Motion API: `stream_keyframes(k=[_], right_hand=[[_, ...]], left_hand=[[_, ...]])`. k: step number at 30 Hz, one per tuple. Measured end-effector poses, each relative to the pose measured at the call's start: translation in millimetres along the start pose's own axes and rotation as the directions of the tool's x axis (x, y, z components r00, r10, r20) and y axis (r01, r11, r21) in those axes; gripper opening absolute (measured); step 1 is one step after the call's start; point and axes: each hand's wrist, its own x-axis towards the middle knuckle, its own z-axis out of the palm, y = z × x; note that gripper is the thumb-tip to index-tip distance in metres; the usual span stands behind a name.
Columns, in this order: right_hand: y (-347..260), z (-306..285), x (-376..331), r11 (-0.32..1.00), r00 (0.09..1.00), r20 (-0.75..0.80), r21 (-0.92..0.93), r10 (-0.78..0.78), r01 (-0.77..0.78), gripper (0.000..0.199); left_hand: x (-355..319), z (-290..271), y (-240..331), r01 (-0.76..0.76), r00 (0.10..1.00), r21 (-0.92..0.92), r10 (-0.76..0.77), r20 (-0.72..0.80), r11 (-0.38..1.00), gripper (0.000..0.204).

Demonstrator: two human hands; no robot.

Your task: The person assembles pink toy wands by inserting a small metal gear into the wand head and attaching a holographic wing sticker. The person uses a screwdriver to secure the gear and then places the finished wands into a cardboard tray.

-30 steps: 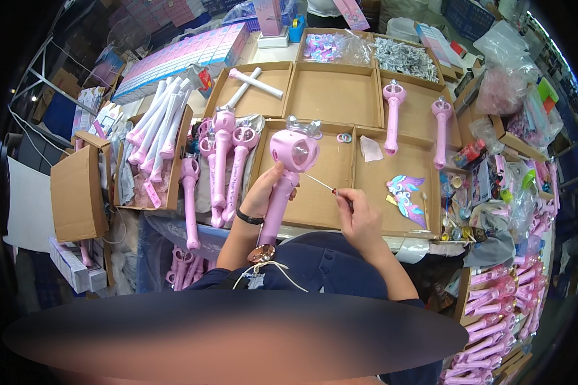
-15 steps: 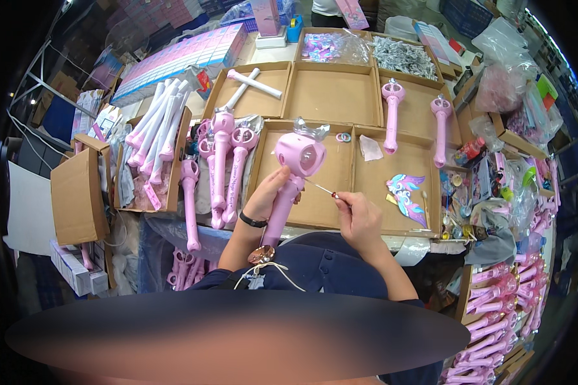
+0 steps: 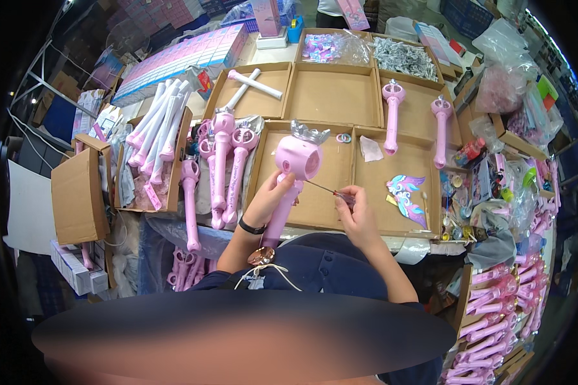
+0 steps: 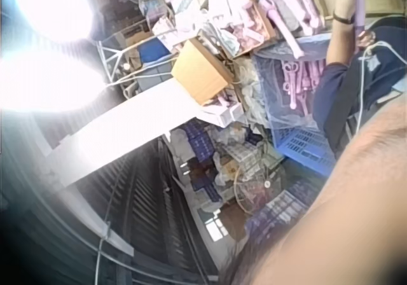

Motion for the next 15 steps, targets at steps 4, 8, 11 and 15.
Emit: stream_keyframes(k=[4, 8, 11, 15], right_hand=[[10.3, -1.4, -3.1, 0.976, 0.995, 0.023, 0.195, 0.092, -0.095, 0.019], [6.0, -13.2, -1.2, 0.914, 0.942, 0.139, 0.234, 0.307, -0.332, 0.022], [0.8, -18.6, 3.8, 0.807, 0.859, 0.179, 0.295, 0.48, -0.512, 0.023], [0.2, -9.8, 1.2, 0.914, 0.927, 0.075, 0.155, 0.367, -0.375, 0.021]], left_hand=[[-6.6, 5.6, -0.8, -0.073, 0.997, 0.116, 0.076, -0.02, 0.991, 0.041], [-8.4, 7.0, -2.2, -0.065, 0.996, 0.179, 0.074, -0.041, 0.982, 0.041], [-8.7, 8.2, -3.6, -0.096, 0.994, 0.247, 0.107, -0.032, 0.964, 0.041], [-8.2, 4.5, -6.0, -0.054, 0.997, 0.201, 0.063, -0.04, 0.978, 0.044]])
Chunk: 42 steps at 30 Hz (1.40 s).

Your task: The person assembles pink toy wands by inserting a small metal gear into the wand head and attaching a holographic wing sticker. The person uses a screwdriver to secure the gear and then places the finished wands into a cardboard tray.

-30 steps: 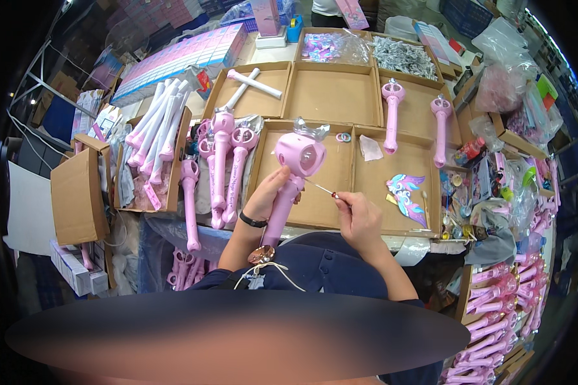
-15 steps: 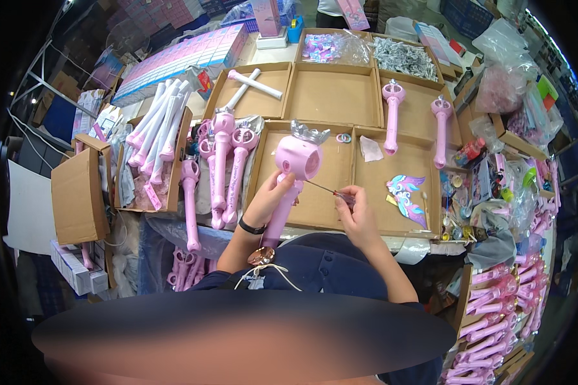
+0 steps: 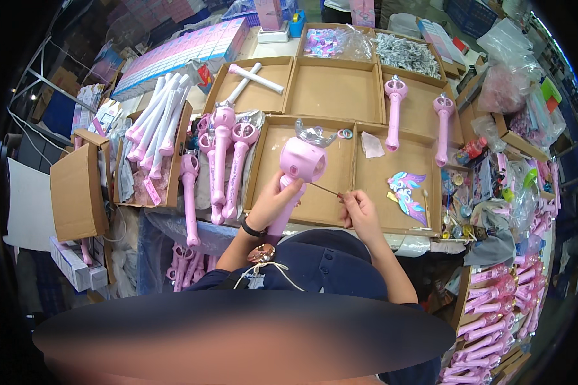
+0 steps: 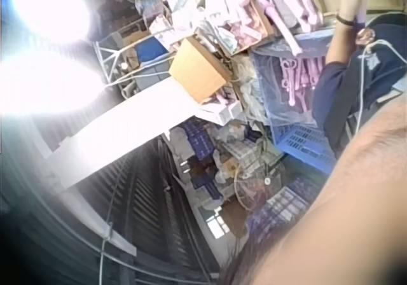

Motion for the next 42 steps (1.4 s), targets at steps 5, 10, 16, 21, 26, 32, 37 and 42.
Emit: stream_keyframes(k=[5, 10, 16, 21, 26, 32, 37, 42], right_hand=[[-1.8, 3.9, -3.2, 0.707, 0.85, 0.0, -0.555, -0.527, 0.439, 0.018], [-17.5, 9.3, -14.6, 0.737, 0.856, 0.05, -0.485, -0.514, 0.471, 0.016], [-27.4, -1.9, -19.2, 0.855, 0.89, 0.043, -0.261, -0.453, 0.448, 0.023], [-5.7, -1.5, -9.8, 0.939, 0.96, 0.045, -0.196, -0.278, 0.281, 0.027], [7.3, 0.1, -13.3, 0.958, 0.969, 0.061, -0.145, -0.241, 0.247, 0.025], [9.0, 3.0, -12.4, 0.925, 0.955, 0.061, -0.239, -0.29, 0.296, 0.025], [8.8, 7.4, -11.3, 0.93, 0.96, 0.069, -0.239, -0.27, 0.279, 0.022], [5.0, 5.9, -9.6, 0.908, 0.953, 0.119, -0.29, -0.28, 0.303, 0.021]], left_hand=[[1.2, -6.7, -16.2, -0.201, 0.979, 0.304, 0.199, 0.037, 0.931, 0.061], [-6.5, -10.0, -28.1, -0.315, 0.947, 0.381, 0.316, 0.06, 0.869, 0.065], [-2.9, -50.0, 8.8, -0.012, 0.999, -0.198, 0.02, 0.037, 0.98, 0.044], [6.6, -60.1, 27.7, -0.204, 0.968, -0.42, 0.247, 0.049, 0.884, 0.046], [12.8, -53.1, 25.3, -0.224, 0.952, -0.474, 0.295, 0.08, 0.852, 0.049], [16.1, -47.4, 26.1, -0.271, 0.945, -0.467, 0.325, 0.038, 0.841, 0.049], [21.9, -52.8, 35.2, -0.287, 0.936, -0.61, 0.353, -0.014, 0.739, 0.057], [30.2, -62.2, 37.0, -0.134, 0.904, -0.81, 0.404, 0.136, 0.571, 0.089]])
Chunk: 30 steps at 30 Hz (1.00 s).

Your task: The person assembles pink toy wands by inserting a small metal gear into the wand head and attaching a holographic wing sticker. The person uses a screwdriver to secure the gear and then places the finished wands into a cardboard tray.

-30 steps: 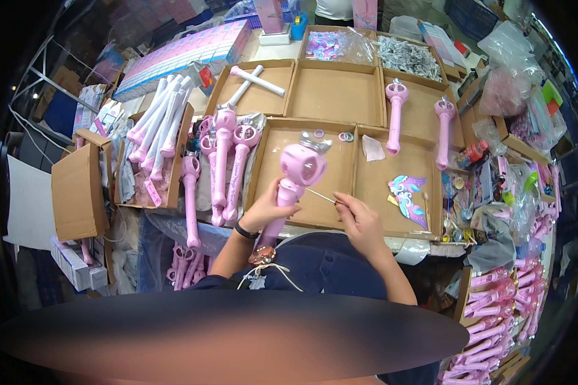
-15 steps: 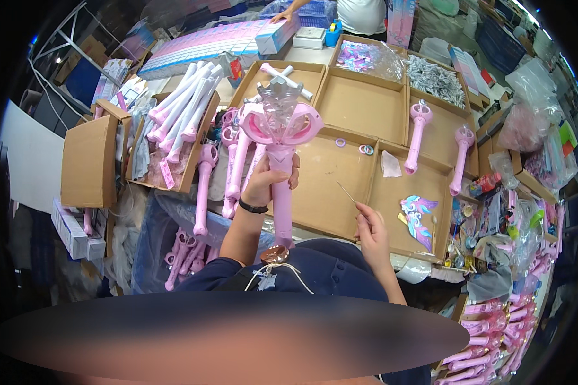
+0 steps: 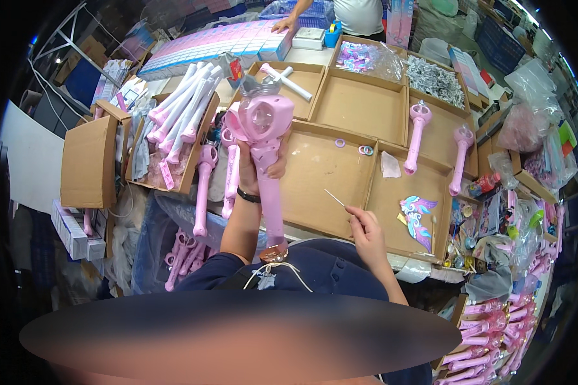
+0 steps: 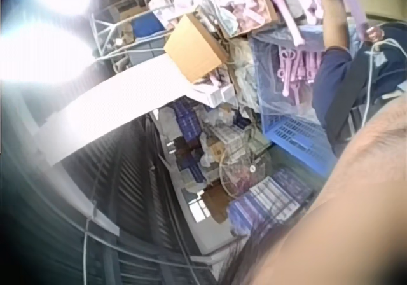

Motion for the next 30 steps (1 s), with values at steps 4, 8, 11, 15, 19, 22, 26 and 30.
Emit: stream_keyframes(k=[4, 8, 11, 15, 19, 22, 26, 30], right_hand=[[-7.8, -0.1, 3.9, 0.998, 0.998, 0.006, 0.039, 0.057, -0.058, 0.022], [-27.3, 6.9, 23.2, 0.985, 0.977, -0.153, 0.064, -0.149, 0.16, 0.031], [-46.8, 14.2, 51.1, 0.9, 0.868, -0.263, -0.005, -0.421, 0.436, 0.043], [-66.1, 16.7, 75.1, 0.764, 0.774, -0.223, -0.463, -0.592, 0.45, 0.051], [-69.1, 9.6, 79.2, 0.845, 0.854, -0.205, -0.372, -0.479, 0.384, 0.052], [-63.3, 8.4, 75.6, 0.847, 0.863, -0.229, -0.415, -0.451, 0.332, 0.053], [-56.6, 12.1, 75.7, 0.91, 0.874, -0.29, -0.263, -0.39, 0.319, 0.055], [-55.7, 13.4, 77.5, 0.937, 0.884, -0.313, -0.128, -0.348, 0.324, 0.053]], left_hand=[[4.1, -7.1, -8.6, 0.209, 0.952, -0.416, -0.086, 0.294, 0.885, 0.102], [13.9, -7.7, -26.5, 0.395, 0.864, -0.487, -0.135, 0.484, 0.779, 0.086], [19.3, -0.8, -48.5, 0.536, 0.817, -0.494, -0.274, 0.507, 0.685, 0.076], [10.7, 10.9, -75.8, 0.58, 0.812, -0.563, -0.472, 0.343, 0.588, 0.078], [8.0, 11.6, -83.8, 0.616, 0.787, -0.491, -0.51, 0.346, 0.617, 0.085], [6.0, 9.0, -85.6, 0.62, 0.781, -0.516, -0.531, 0.329, 0.591, 0.086], [4.3, 5.9, -86.2, 0.626, 0.77, -0.505, -0.571, 0.284, 0.594, 0.086], [2.9, 4.0, -87.3, 0.63, 0.767, -0.513, -0.57, 0.294, 0.583, 0.087]])
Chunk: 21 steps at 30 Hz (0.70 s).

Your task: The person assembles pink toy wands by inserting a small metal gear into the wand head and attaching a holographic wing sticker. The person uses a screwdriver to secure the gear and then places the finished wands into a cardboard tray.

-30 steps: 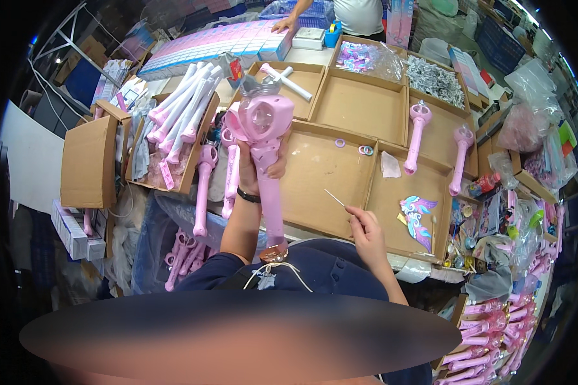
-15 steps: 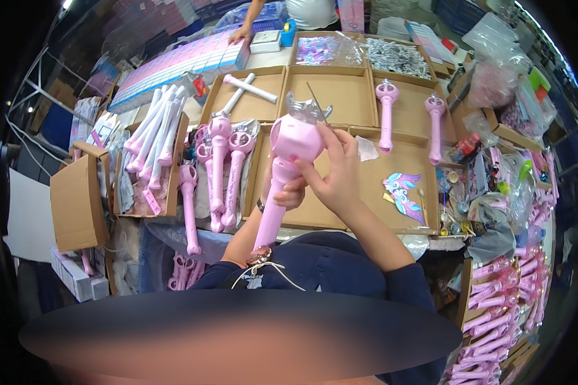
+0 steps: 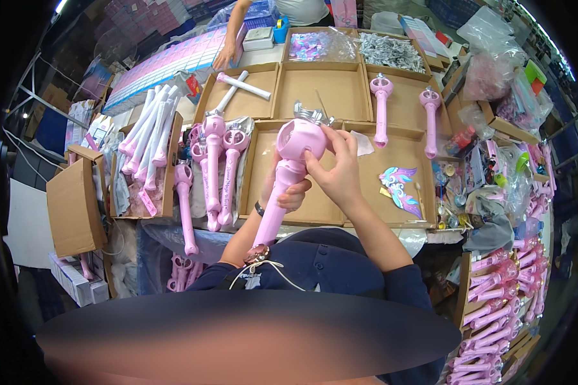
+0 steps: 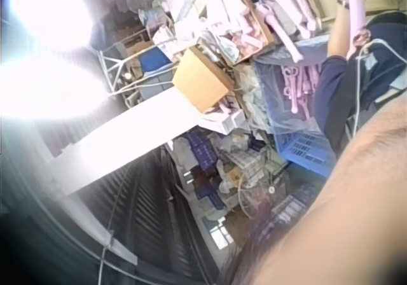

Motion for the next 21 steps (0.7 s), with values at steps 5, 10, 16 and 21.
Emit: stream_keyframes(k=[5, 10, 16, 21], right_hand=[[4.8, -1.7, -1.5, 0.999, 1.0, 0.018, 0.031, 0.021, -0.021, 0.052], [15.0, -2.7, -3.9, 0.999, 0.999, -0.002, -0.039, -0.037, 0.037, 0.05], [5.4, -28.7, -23.7, 0.911, 0.936, -0.022, -0.241, -0.351, 0.335, 0.033], [-9.9, -33.7, -45.9, 0.944, 0.949, 0.08, -0.11, -0.304, 0.312, 0.023]], left_hand=[[0.1, -4.4, -0.5, 0.011, 1.0, -0.004, -0.01, 0.025, 1.0, 0.089], [-1.3, -3.3, 1.9, 0.011, 1.0, 0.052, -0.011, 0.0, 0.999, 0.088], [-16.4, 13.7, 19.1, -0.171, 0.913, 0.501, 0.327, -0.242, 0.848, 0.066], [-20.2, 25.3, 29.1, -0.299, 0.843, 0.581, 0.494, -0.21, 0.757, 0.056]])
